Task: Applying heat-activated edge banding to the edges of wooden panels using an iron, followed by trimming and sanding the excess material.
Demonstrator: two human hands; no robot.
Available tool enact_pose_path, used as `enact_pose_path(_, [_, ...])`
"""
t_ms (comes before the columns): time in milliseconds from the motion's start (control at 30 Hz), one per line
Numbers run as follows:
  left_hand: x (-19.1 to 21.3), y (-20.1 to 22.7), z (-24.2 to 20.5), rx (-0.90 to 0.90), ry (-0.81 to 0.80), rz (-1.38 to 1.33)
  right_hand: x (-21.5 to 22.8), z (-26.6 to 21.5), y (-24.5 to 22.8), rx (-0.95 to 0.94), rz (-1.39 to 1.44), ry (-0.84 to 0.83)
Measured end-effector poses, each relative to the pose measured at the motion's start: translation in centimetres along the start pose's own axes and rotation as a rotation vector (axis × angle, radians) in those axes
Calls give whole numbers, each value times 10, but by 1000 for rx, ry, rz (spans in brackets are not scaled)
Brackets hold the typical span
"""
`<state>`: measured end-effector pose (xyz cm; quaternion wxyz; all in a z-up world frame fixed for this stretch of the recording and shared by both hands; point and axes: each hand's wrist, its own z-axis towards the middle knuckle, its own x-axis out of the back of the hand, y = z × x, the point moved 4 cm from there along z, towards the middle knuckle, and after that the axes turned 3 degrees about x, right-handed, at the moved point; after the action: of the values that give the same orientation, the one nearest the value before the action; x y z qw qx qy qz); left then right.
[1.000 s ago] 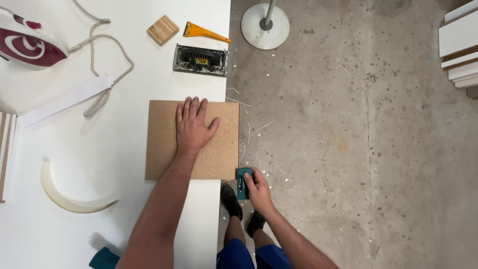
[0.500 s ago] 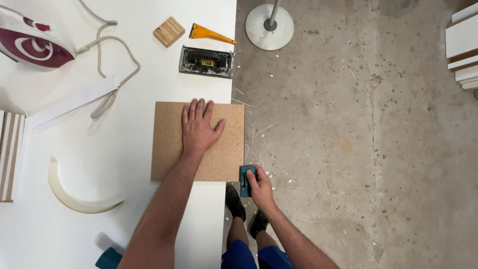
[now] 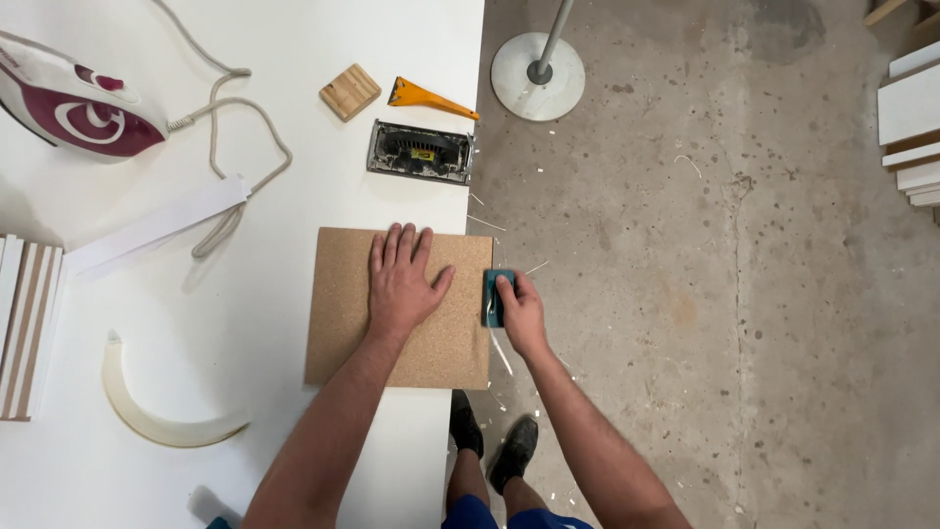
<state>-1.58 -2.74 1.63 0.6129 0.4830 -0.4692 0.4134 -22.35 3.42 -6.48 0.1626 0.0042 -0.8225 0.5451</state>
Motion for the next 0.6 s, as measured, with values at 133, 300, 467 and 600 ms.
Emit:
enact_pose_path(133, [-4,-1,0,5,-11,21,-6,71,-9,52,49,20])
enact_pose_path(300, [-2,-1,0,9,-9,19,2,149,-56,129,61,37])
enact_pose_path(467, [-5,-3,-1,9,35,16,50,164,-81,365,-346,145])
enact_pose_path(600, [-7,-2,0,7,45,18,77,136,-17,110,-310,41])
